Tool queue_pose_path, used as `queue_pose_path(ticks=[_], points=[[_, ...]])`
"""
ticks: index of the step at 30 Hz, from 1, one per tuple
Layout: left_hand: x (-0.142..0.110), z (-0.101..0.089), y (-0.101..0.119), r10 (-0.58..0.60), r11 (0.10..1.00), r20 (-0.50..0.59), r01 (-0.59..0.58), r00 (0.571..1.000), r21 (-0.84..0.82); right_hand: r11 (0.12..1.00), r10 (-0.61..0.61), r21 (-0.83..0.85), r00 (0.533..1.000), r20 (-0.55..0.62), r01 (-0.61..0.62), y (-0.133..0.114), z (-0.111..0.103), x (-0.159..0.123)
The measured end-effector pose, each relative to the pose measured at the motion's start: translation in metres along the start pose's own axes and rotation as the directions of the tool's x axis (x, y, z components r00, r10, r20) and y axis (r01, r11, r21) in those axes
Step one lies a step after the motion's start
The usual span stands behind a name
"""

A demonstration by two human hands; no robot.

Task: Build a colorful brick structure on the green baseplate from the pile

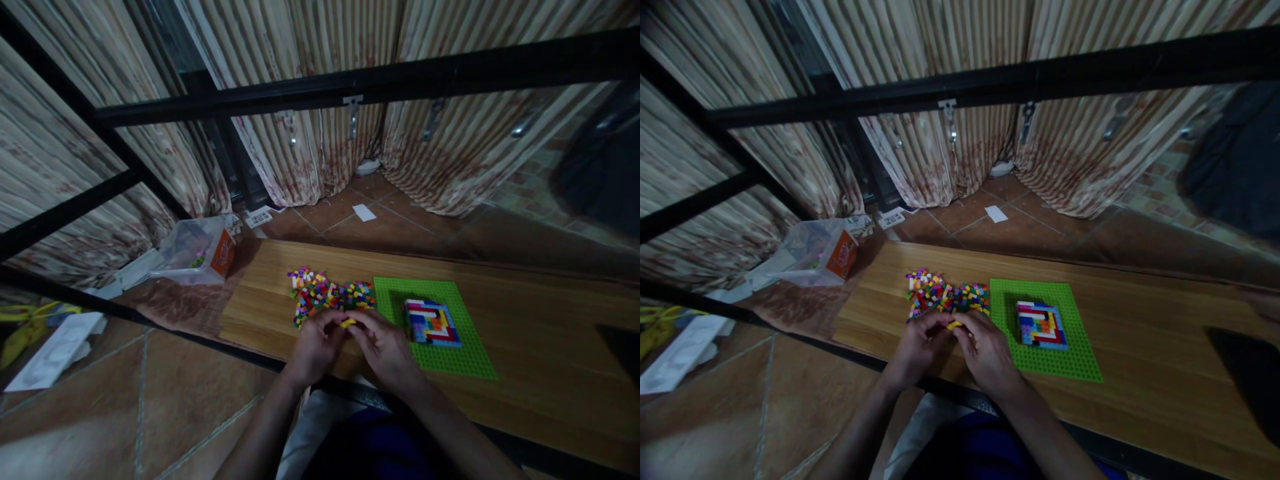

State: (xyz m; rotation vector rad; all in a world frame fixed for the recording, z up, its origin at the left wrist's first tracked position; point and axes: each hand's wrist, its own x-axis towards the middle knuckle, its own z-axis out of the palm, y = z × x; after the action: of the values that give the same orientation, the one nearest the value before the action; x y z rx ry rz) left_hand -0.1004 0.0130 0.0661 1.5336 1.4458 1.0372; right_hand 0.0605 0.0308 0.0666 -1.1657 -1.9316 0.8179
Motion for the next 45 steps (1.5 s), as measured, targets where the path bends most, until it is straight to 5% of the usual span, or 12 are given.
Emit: queue_pose_path(ticks=[4, 7, 10, 12, 15, 20, 26, 32, 37, 40, 45], points=[[-0.01, 0.001, -0.001, -0.035, 0.999, -0.029, 0.035, 0.999, 0.006, 0.998, 0.059, -0.012, 0.997, 0.043, -0.059, 0.01, 0.004, -0.01], [-0.002, -0.015, -0.017, -0.084, 0.995, -0.17, 0.091, 0.982, 0.036, 0.992, 0.114, -0.059, 0.993, 0.037, -0.112, 0.019, 0.005, -0.02], [0.017, -0.044, -0.036, -0.156, 0.95, -0.403, 0.249, 0.902, 0.19, 0.987, 0.13, -0.103, 0.991, 0.03, -0.126, 0.027, 0.004, -0.029], [0.028, -0.062, -0.046, -0.17, 0.879, -0.458, 0.345, 0.873, 0.33, 0.983, 0.129, -0.133, 0.991, 0.037, -0.123, 0.031, 0.005, -0.035], [0.037, -0.074, -0.056, -0.166, 0.799, -0.407, 0.365, 0.898, 0.479, 0.972, 0.133, -0.203, 0.99, 0.043, -0.121, 0.037, 0.009, -0.042], [0.038, -0.066, -0.06, -0.143, 0.723, -0.324, 0.323, 0.935, 0.611, 0.943, 0.059, -0.332, 0.996, 0.072, -0.032, 0.042, 0.016, -0.045], [0.039, -0.061, -0.063, -0.109, 0.727, -0.336, 0.305, 0.936, 0.615, 0.893, -0.001, -0.449, 0.998, 0.058, 0.027, 0.041, 0.016, -0.045], [0.028, -0.063, -0.061, -0.114, 0.894, -0.402, 0.27, 0.909, 0.356, 0.869, 0.01, -0.495, 0.999, 0.04, 0.011, 0.045, 0.019, -0.043], [0.005, -0.037, -0.037, -0.181, 0.983, -0.338, 0.169, 0.924, -0.066, 0.89, 0.077, -0.448, 0.997, -0.026, -0.081, 0.042, 0.019, -0.036], [-0.009, -0.012, -0.019, -0.237, 0.92, -0.188, 0.158, 0.953, -0.359, 0.946, 0.152, -0.279, 0.986, -0.066, -0.165, 0.03, 0.017, -0.032], [-0.02, 0.014, 0.0, -0.23, 0.858, -0.08, 0.163, 0.97, -0.487, 0.954, 0.259, 0.161, 0.966, -0.01, -0.254, 0.01, 0.015, -0.026]])
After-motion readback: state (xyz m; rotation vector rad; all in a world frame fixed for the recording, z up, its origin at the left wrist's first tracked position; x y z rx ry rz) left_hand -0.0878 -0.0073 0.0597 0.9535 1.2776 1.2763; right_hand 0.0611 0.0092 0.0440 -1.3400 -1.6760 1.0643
